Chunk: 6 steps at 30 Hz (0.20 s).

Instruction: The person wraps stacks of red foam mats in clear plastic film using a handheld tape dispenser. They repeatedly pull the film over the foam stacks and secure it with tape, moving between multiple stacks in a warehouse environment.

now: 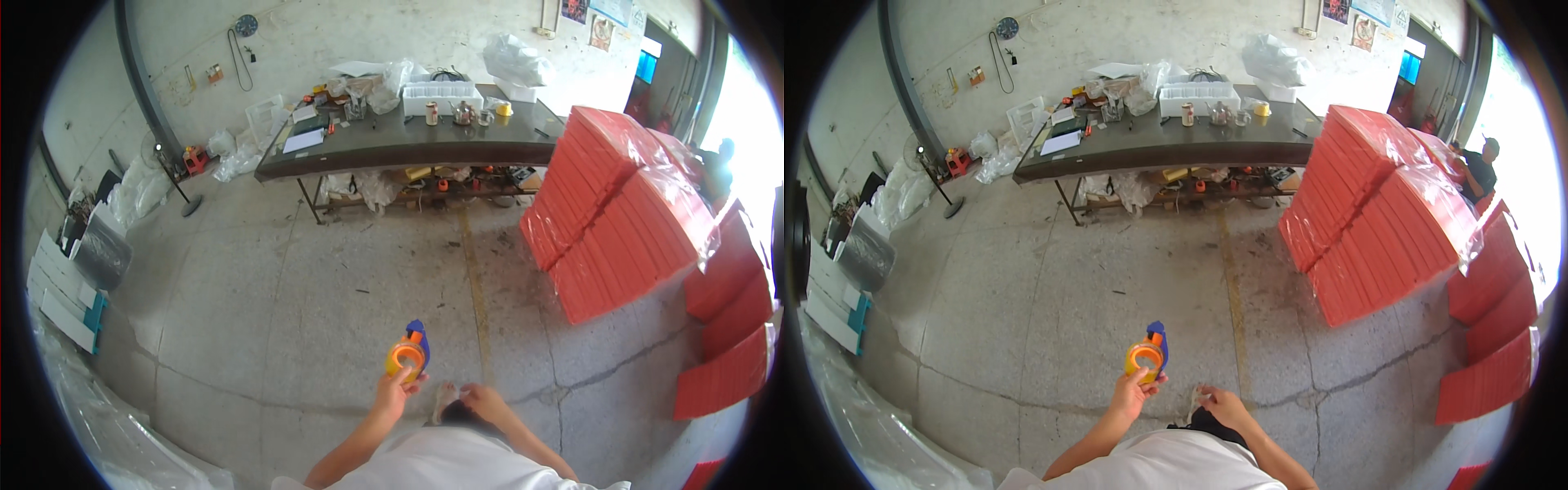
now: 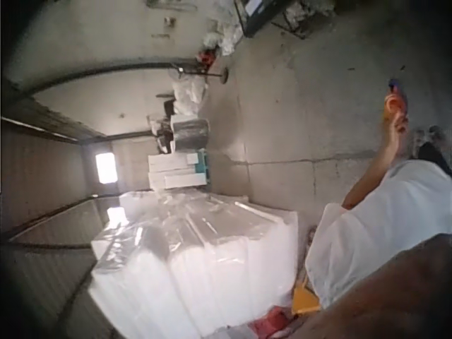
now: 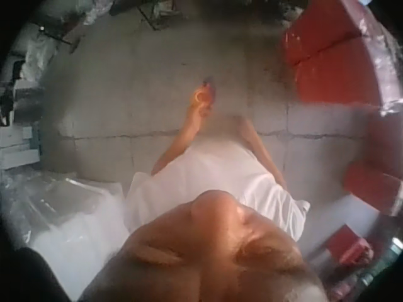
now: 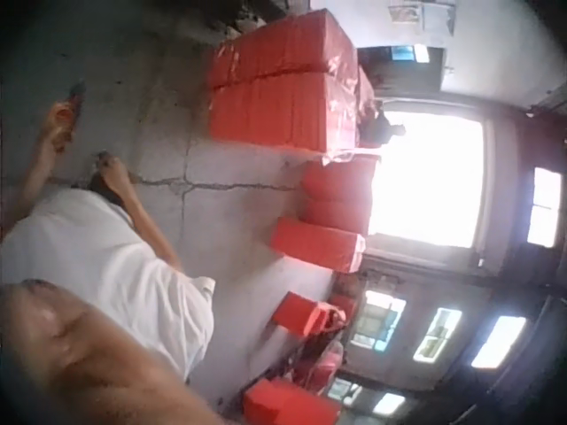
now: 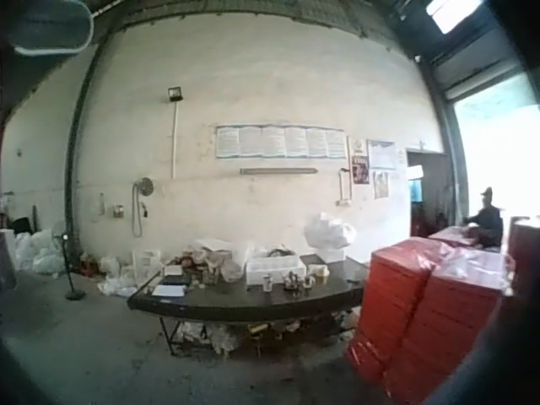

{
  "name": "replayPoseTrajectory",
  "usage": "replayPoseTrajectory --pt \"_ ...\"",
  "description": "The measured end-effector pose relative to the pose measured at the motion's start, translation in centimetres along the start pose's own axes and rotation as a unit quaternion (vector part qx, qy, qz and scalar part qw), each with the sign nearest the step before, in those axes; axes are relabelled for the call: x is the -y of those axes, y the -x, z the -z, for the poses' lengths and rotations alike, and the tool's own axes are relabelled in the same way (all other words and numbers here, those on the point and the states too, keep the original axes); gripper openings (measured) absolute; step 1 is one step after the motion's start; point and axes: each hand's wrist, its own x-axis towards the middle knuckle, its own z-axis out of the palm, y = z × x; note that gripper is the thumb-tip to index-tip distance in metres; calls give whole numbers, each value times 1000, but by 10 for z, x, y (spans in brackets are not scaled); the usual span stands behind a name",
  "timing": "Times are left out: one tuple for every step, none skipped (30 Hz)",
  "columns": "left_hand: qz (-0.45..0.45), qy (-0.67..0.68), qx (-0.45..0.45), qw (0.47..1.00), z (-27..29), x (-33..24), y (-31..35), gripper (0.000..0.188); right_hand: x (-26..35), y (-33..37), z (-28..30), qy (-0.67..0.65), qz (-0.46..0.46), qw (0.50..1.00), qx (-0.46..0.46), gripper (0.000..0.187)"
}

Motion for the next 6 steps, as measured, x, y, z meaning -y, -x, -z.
replayPoseTrajectory --pt "22 24 -14 999 -8 -13 -26 36 -1 -32 7 -21 15 1000 4 41" --pt "43 50 -30 997 -15 -27 -51 37 1 -65 20 -38 7 999 24 41" --pt "47 82 -22 995 -14 -43 -73 39 9 -96 29 -60 3 997 47 42" --pt "34 76 -40 996 -13 -61 -94 40 15 -126 40 -75 -11 995 71 43" --pt "22 70 -58 996 -8 -82 -115 40 25 -162 48 38 0 995 88 43" --pt "5 71 -69 995 -5 -101 -135 41 32 -190 60 45 3 994 100 43"
